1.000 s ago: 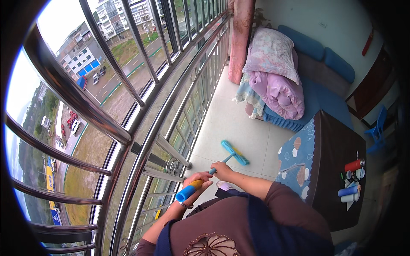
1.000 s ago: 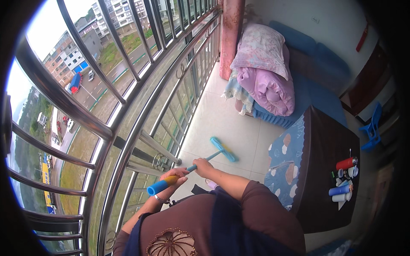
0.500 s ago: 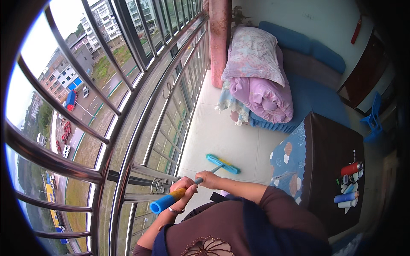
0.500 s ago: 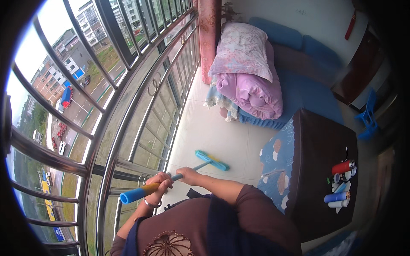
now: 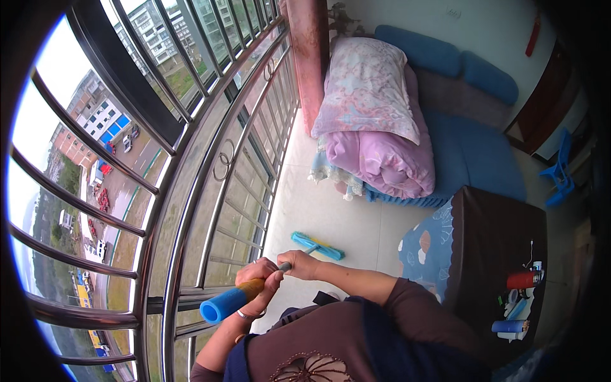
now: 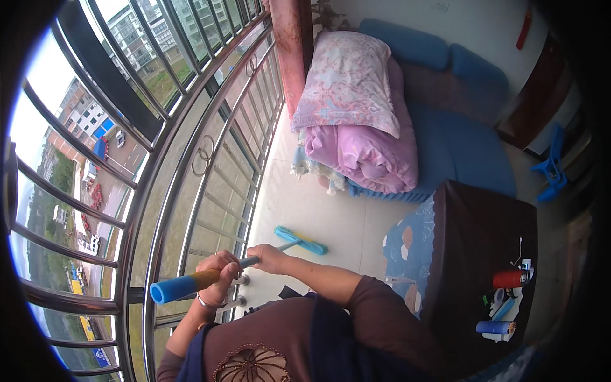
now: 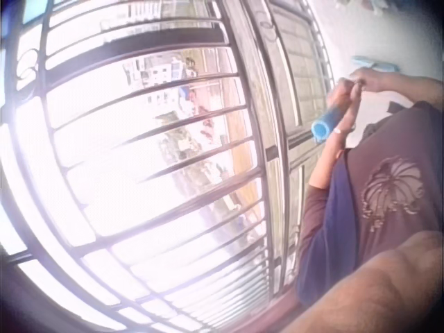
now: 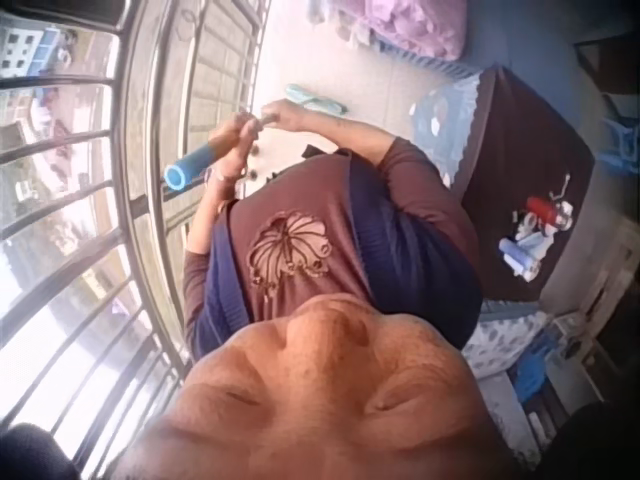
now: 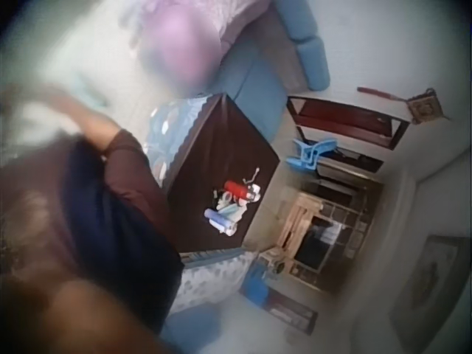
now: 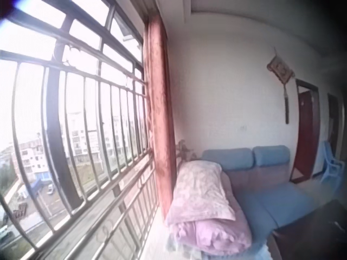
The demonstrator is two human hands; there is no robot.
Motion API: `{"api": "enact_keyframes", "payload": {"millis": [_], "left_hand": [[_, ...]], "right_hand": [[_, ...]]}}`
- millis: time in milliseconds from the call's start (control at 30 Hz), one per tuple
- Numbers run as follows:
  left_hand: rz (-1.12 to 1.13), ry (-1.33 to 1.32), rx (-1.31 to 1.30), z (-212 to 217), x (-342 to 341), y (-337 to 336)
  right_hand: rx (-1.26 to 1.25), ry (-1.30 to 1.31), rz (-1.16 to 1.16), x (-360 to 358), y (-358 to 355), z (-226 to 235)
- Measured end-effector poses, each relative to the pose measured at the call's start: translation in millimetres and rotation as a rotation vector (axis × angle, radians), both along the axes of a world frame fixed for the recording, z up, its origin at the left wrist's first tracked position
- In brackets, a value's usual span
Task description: The person adjusts a pink floral blanket and blue cushions on a sofa, then picks up a broom and sweeps the tiled floor of a balcony area. The person moves around the room, sweeping near the sofa and along the balcony railing.
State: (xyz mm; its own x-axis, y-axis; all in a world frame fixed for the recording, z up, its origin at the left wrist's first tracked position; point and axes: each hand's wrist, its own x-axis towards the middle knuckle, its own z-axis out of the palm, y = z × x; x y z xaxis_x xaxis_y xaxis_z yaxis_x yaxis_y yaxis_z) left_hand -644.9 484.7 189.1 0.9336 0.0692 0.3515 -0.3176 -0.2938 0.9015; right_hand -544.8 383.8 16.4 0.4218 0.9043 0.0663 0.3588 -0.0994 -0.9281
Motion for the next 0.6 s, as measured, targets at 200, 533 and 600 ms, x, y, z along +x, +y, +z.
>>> {"api": "enact_keyframes", "payload": {"millis": [200,533,600], "left_hand": [[-0.01,-0.142,0.108,-3.2,56.8,24.4],[0.052,-0.081,-0.041,-88.8,149.2,97.9],[0.063,-0.004,-0.23,-110.4,162.5,108.3]], "right_hand": [[0.119,-0.146,-0.088,73.6,41.5,1.0],[-0.011,-0.393,-0.21,203.3,108.7,-72.7],[-0.135,-0.381,-0.115,221.8,114.9,-88.4]]}}
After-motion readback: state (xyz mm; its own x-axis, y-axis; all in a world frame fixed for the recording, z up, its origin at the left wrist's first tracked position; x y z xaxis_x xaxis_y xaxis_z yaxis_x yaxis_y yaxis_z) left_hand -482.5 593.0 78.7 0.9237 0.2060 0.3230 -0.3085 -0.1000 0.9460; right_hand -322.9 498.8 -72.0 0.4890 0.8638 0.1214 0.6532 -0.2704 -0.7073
